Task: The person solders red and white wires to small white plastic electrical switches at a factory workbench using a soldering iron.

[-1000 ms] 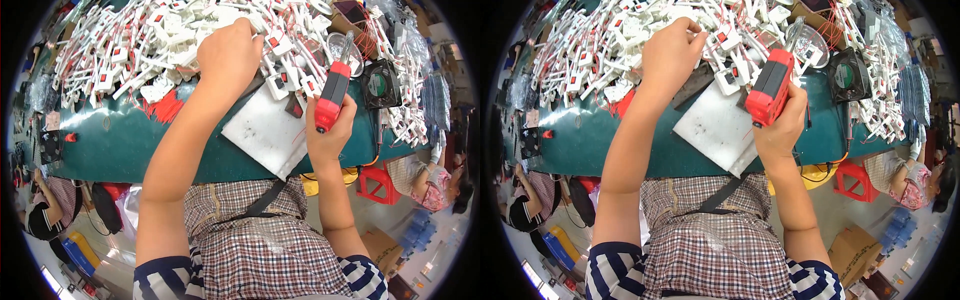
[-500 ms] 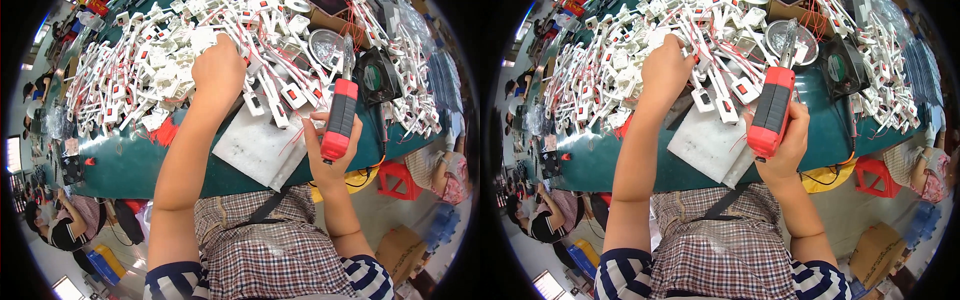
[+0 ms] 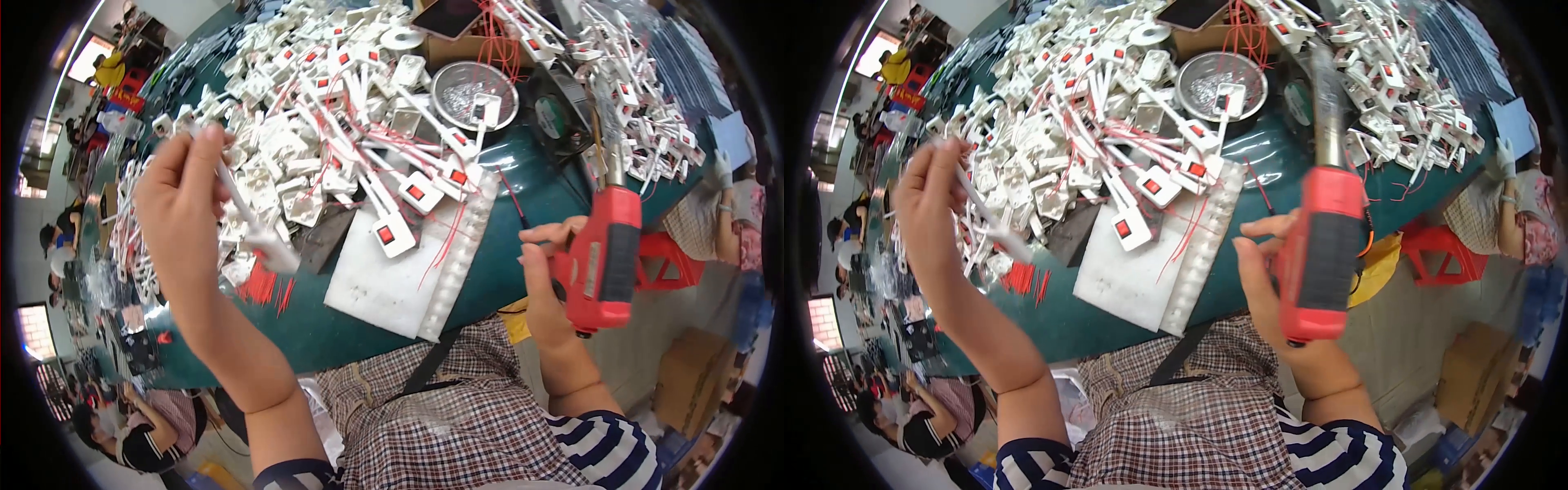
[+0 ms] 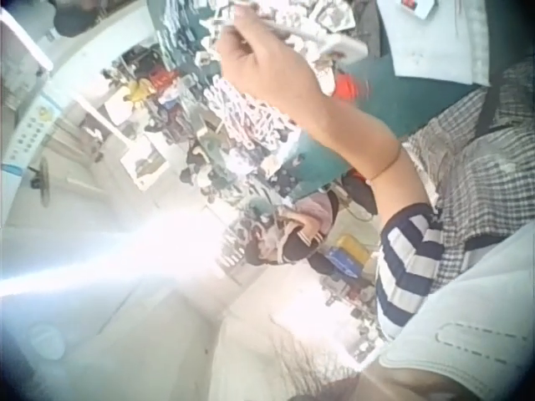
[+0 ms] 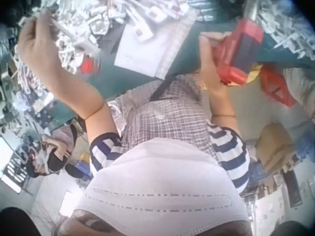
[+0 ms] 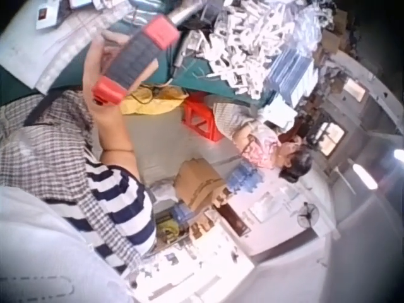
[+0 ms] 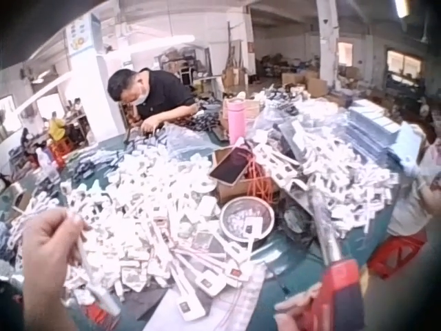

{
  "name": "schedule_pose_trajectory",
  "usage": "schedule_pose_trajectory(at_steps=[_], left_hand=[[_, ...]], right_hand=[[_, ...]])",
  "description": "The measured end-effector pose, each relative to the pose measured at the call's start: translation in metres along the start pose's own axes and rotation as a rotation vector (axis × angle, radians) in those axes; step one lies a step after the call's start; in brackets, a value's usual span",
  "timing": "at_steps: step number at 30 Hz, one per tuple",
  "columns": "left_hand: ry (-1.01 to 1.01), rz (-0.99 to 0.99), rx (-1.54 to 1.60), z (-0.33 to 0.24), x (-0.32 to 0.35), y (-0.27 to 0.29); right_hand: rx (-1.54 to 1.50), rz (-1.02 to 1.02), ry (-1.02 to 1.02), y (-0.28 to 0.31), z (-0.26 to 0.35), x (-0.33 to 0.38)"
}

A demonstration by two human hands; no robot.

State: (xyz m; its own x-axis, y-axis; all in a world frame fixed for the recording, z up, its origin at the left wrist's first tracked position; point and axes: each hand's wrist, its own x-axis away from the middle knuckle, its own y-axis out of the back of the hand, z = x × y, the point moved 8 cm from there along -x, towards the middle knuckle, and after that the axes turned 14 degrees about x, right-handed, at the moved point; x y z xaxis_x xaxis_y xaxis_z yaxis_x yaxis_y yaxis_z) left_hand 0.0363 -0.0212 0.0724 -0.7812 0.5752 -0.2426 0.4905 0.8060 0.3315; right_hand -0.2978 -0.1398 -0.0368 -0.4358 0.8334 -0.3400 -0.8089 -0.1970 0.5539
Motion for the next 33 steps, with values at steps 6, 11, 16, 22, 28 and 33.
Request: schedule_pose_trajectory(at_steps=[6, 11, 16, 22, 28, 33], left_hand=[[-0.645, 0.371, 0.555, -0.069, -0.056, -0.145], [-1.032, 0.258, 0.404, -0.1, -0.059, -0.258], [-0.865, 0.355, -0.069, -0.046, -0.051, -0.349], [-0.56, 0.396, -0.184, -0.021, -0.02, -0.259], [-0.075, 0.308, -0.706, 0.063, -0.06, -0.097], [0.013, 0.368, -0.726, 0.11, -0.053, -0.101]], right_hand=[[-0.318, -0.332, -0.07, 0.048, 0.0, 0.009], [-0.293, -0.363, -0.141, 0.06, 0.006, 0.01], [-0.304, -0.322, -0.082, 0.065, 0.013, 0.009], [-0.303, -0.382, -0.169, 0.065, -0.006, 0.006], [-0.213, -0.179, -0.157, 0.037, -0.011, 0.004], [-0.29, -0.114, -0.141, 0.014, 0.005, 0.005]])
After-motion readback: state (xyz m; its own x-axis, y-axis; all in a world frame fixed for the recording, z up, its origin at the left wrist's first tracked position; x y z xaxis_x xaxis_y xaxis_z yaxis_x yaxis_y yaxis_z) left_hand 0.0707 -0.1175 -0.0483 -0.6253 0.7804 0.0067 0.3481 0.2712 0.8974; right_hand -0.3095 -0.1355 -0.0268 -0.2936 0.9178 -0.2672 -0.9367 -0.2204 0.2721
